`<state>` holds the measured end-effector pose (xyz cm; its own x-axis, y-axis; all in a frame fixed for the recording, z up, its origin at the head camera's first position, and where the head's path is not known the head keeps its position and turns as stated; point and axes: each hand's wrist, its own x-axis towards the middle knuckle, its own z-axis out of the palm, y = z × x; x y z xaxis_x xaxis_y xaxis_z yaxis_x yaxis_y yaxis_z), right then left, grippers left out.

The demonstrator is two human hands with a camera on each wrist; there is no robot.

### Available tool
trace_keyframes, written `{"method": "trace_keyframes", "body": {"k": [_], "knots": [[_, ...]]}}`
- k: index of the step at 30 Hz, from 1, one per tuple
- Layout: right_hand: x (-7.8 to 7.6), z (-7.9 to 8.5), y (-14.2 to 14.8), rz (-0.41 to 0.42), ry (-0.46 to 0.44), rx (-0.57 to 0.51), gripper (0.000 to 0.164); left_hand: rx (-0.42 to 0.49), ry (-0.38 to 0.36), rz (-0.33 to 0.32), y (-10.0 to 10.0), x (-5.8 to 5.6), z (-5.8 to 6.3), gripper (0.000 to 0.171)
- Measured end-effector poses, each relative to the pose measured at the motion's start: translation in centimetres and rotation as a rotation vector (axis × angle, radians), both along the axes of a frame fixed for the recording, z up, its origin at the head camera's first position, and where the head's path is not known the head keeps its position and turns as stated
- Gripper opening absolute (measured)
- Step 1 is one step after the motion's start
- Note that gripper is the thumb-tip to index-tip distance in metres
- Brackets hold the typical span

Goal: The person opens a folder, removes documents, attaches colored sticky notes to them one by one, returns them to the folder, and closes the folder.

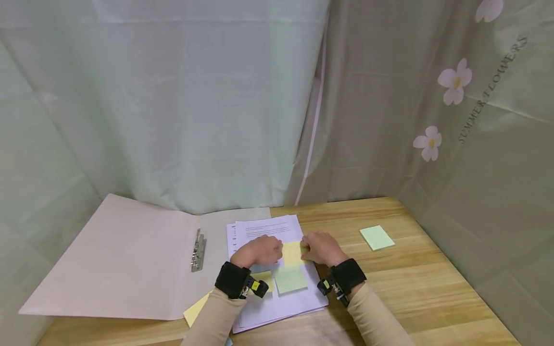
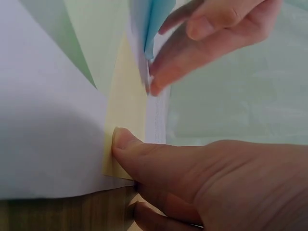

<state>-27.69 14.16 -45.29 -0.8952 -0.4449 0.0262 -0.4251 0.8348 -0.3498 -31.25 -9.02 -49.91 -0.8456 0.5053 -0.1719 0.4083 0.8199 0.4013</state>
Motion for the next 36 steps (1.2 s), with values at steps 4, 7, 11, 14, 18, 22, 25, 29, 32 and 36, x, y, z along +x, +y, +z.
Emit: {"method": "trace_keyframes", "body": {"k": [4, 7, 11, 14, 18, 22, 25, 29, 32, 36], "knots": [[-0.1, -0.3, -0.2, 0.027, 0.005, -0.008, 0.018, 0.028, 0.025, 0.032, -1.4, 0.6, -0.2, 0.052], [0.0, -0.3, -0.2, 0.045, 0.021, -0.022, 0.028, 0.063, 0.063, 0.047, -2.8, 1.7, 0.3, 0.055], [0.1, -0.2, 0.1, 0.054, 0.028, -0.03, 0.036, 0.099, 0.076, 0.108, -4.1, 5.3, 4.4, 0.054], [0.1, -0.3, 0.3, 0.057, 0.018, -0.037, 0.04, 0.075, 0.054, 0.167, -5.1, 7.7, 7.1, 0.054], [0.2, -0.2, 0.7, 0.05, 0.015, -0.045, 0.044, 0.035, 0.042, 0.23, -6.9, 8.7, 8.2, 0.054], [0.1, -0.3, 0.9, 0.039, 0.016, -0.048, 0.038, 0.042, 0.025, 0.252, -8.2, 8.3, 7.9, 0.053], [0.0, -0.4, 0.9, 0.056, 0.02, -0.045, 0.029, 0.04, 0.01, 0.253, -8.6, 8.1, 7.5, 0.053], [-0.2, -0.2, 1.0, 0.072, 0.024, -0.044, 0.013, 0.042, -0.004, 0.266, -8.7, 8.1, 7.3, 0.051], [-0.4, 0.3, 1.2, 0.026, 0.021, -0.082, 0.021, 0.046, -0.006, 0.273, -8.8, 8.1, 7.3, 0.05], [-0.7, 0.9, 1.4, -0.091, 0.023, -0.16, 0.037, 0.073, -0.009, 0.273, -9.0, 7.9, 7.1, 0.046]]}}
